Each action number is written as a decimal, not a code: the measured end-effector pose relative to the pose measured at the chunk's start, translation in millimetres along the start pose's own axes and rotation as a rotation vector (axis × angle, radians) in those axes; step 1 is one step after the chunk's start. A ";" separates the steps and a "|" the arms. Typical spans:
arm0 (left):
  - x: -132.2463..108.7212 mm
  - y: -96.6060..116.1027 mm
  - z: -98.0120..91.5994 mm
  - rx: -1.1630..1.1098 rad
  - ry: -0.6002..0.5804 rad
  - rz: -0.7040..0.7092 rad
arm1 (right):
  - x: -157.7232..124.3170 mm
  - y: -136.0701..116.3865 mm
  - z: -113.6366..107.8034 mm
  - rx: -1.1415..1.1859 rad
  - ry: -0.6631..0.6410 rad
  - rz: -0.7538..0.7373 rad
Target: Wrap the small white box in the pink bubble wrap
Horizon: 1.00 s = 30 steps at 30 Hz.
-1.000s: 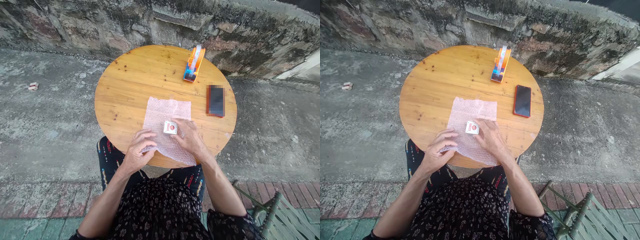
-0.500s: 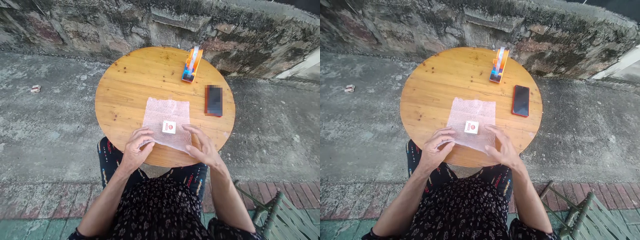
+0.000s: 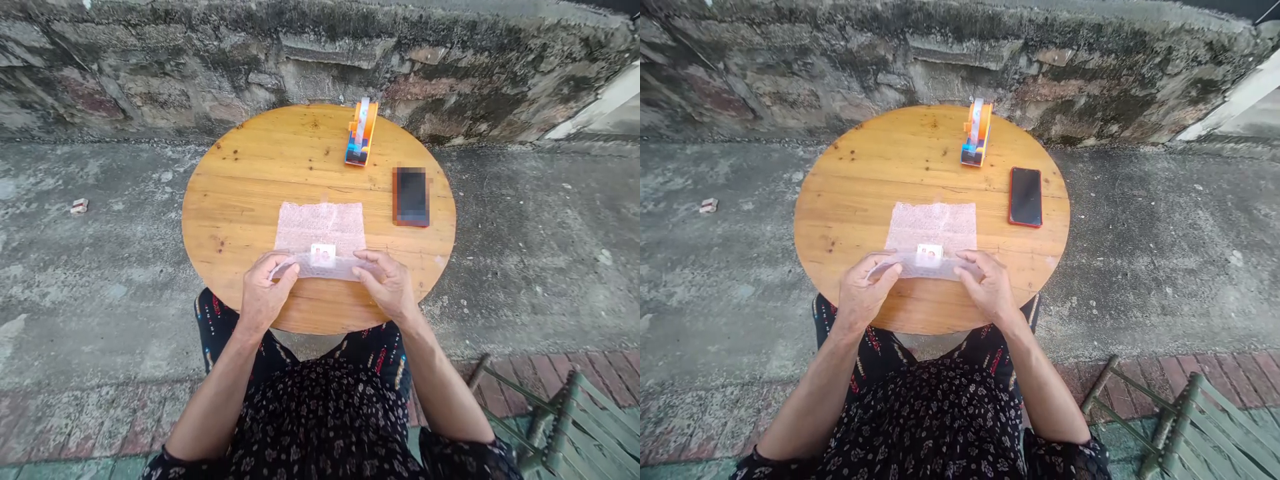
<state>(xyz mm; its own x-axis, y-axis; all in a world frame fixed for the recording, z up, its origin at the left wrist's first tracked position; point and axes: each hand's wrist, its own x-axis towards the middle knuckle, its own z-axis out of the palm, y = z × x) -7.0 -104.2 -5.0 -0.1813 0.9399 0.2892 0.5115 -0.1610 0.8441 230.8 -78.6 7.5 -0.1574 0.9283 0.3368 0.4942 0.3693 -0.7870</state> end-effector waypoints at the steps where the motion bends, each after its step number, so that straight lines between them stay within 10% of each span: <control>1: 1.5 -0.1 0.1 -0.007 0.008 -0.019 | 2.9 -0.4 1.4 0.004 0.022 0.012; 14: 13.2 -3.3 -4.8 -0.040 0.051 -0.140 | 25.3 4.1 10.9 -0.013 0.086 0.053; 20: 8.4 24.9 -16.2 0.237 0.211 0.220 | 29.1 4.4 13.2 0.000 0.087 0.052; 30: 39.1 41.0 -4.3 0.433 -0.139 0.485 | 30.4 8.3 14.9 0.012 0.066 0.092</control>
<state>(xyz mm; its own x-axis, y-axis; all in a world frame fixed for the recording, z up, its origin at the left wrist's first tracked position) 3.2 -75.3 42.8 0.2498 0.8261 0.5051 0.8046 -0.4673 0.3664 217.4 -46.7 3.5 -0.0547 0.9536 0.2959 0.4933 0.2835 -0.8224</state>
